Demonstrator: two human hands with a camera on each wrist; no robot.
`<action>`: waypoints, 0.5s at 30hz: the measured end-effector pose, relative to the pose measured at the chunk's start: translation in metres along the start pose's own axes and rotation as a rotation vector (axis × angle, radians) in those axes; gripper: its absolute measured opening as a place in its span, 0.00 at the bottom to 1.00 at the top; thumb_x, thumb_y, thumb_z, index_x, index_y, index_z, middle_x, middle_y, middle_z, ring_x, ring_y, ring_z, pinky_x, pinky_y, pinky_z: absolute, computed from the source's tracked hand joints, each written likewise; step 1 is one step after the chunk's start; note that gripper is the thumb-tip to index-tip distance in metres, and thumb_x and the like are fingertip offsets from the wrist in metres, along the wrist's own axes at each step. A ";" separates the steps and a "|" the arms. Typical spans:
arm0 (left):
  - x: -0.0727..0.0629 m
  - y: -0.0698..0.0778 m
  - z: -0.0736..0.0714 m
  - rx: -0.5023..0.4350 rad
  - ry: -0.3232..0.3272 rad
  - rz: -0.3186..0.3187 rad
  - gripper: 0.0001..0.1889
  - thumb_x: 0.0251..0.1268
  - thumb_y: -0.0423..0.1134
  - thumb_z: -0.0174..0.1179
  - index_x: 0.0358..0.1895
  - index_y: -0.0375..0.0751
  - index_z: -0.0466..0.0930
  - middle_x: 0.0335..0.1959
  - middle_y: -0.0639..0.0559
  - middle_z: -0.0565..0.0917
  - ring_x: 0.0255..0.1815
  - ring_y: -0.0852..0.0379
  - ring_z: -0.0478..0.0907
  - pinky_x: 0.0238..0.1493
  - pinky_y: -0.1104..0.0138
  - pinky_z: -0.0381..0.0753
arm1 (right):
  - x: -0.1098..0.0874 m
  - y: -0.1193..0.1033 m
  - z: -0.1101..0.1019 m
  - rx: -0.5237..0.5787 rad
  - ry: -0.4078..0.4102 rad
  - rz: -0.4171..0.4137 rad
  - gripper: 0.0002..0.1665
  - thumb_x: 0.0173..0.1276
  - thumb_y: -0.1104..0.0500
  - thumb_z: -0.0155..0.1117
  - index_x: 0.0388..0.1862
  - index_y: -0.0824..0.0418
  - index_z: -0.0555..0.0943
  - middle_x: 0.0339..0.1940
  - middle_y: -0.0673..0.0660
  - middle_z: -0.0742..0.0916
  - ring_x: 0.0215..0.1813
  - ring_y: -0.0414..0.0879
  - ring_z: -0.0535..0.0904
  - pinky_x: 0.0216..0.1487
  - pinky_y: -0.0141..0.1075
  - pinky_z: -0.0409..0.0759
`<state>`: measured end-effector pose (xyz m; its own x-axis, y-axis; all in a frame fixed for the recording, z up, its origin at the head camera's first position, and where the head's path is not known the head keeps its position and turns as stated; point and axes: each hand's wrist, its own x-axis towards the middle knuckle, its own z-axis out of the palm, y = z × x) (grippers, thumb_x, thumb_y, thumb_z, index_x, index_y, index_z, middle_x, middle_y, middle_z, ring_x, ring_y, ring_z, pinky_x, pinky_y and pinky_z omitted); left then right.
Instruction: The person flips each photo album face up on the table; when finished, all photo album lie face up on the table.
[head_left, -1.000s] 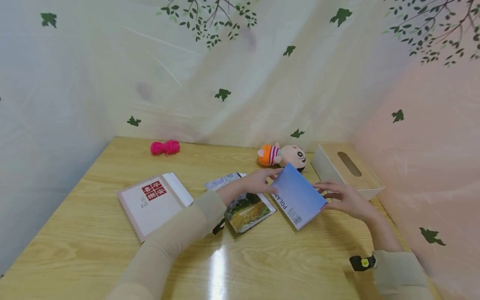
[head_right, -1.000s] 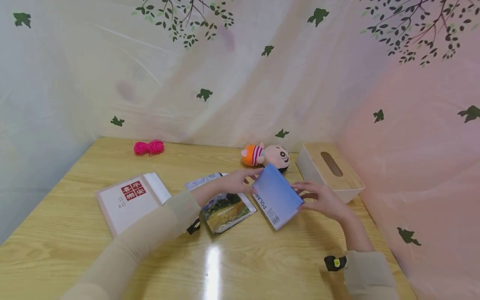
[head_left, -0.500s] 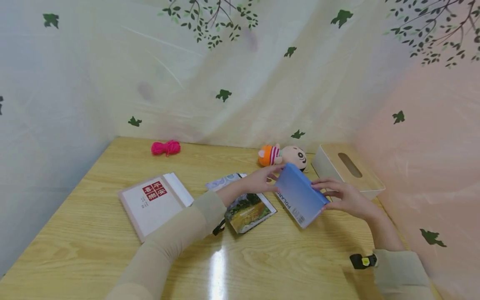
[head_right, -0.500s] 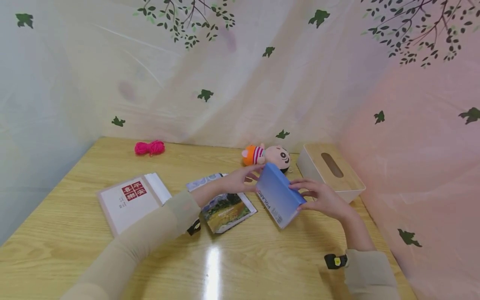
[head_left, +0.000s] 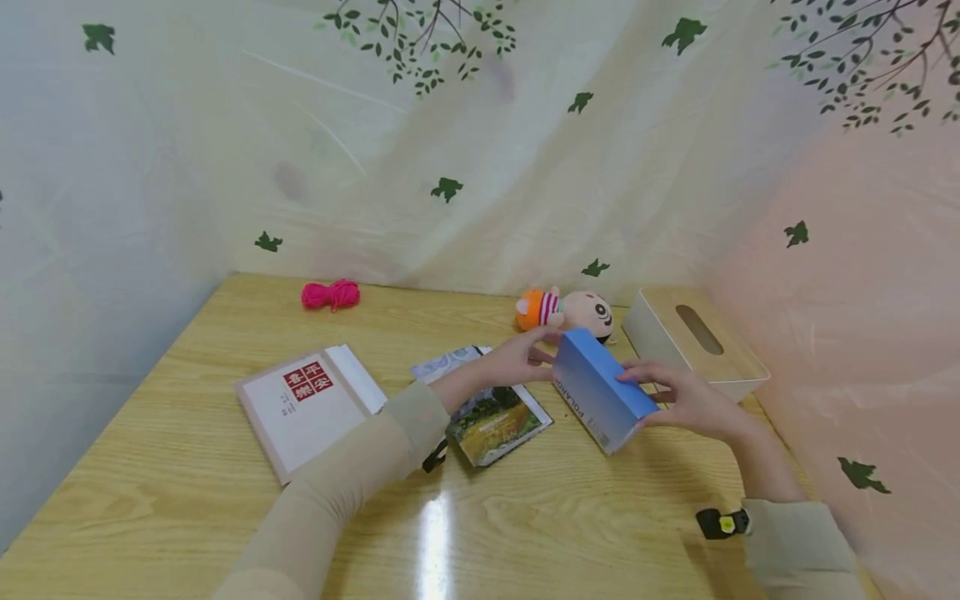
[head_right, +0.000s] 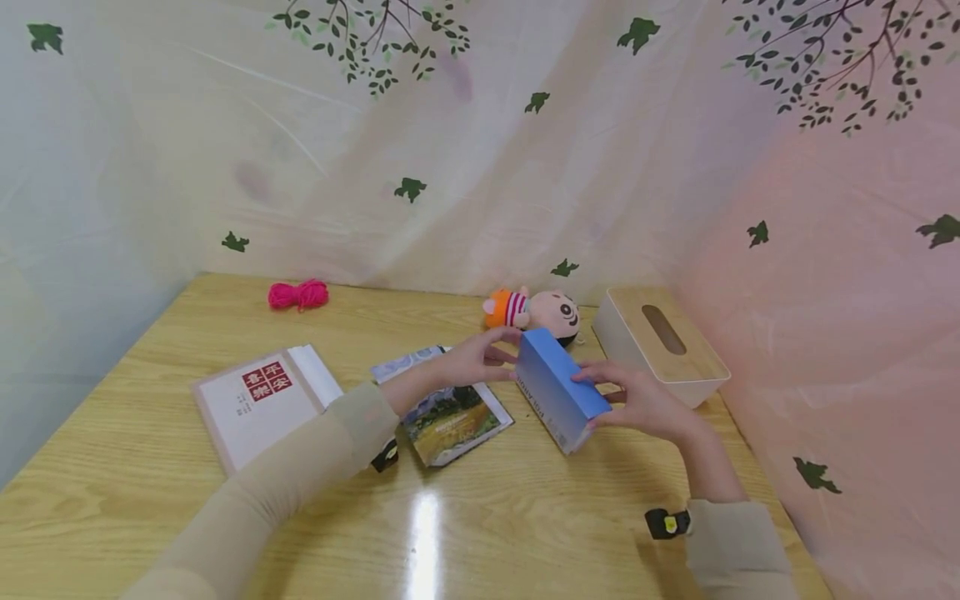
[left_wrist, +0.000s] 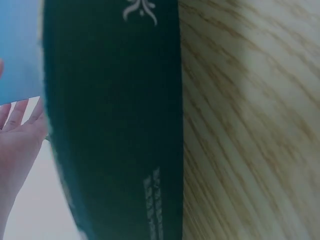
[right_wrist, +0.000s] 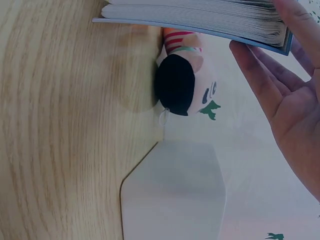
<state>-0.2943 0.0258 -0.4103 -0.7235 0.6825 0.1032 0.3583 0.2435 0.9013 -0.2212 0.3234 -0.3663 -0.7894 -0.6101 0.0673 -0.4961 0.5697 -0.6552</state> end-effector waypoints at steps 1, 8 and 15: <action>-0.001 0.000 -0.001 -0.002 0.006 -0.007 0.34 0.63 0.39 0.62 0.71 0.45 0.57 0.66 0.48 0.67 0.60 0.49 0.74 0.63 0.62 0.71 | 0.000 0.000 0.001 -0.001 0.000 0.008 0.34 0.54 0.57 0.74 0.61 0.53 0.74 0.68 0.61 0.71 0.61 0.40 0.71 0.50 0.52 0.80; -0.005 -0.003 -0.002 -0.007 0.028 -0.011 0.30 0.62 0.43 0.63 0.67 0.46 0.63 0.62 0.49 0.71 0.56 0.52 0.77 0.56 0.67 0.76 | 0.001 0.001 0.008 -0.016 0.010 0.006 0.36 0.51 0.56 0.75 0.61 0.52 0.74 0.68 0.62 0.71 0.59 0.56 0.72 0.46 0.45 0.82; -0.006 -0.004 -0.004 -0.018 0.048 -0.033 0.29 0.61 0.45 0.63 0.65 0.47 0.66 0.58 0.50 0.74 0.52 0.56 0.79 0.49 0.68 0.80 | 0.004 0.002 0.011 -0.037 0.015 -0.025 0.37 0.50 0.55 0.76 0.60 0.51 0.74 0.68 0.61 0.71 0.59 0.50 0.73 0.44 0.37 0.81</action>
<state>-0.2941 0.0183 -0.4130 -0.7623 0.6405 0.0928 0.3231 0.2524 0.9121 -0.2209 0.3161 -0.3752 -0.7818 -0.6163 0.0951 -0.5288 0.5743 -0.6249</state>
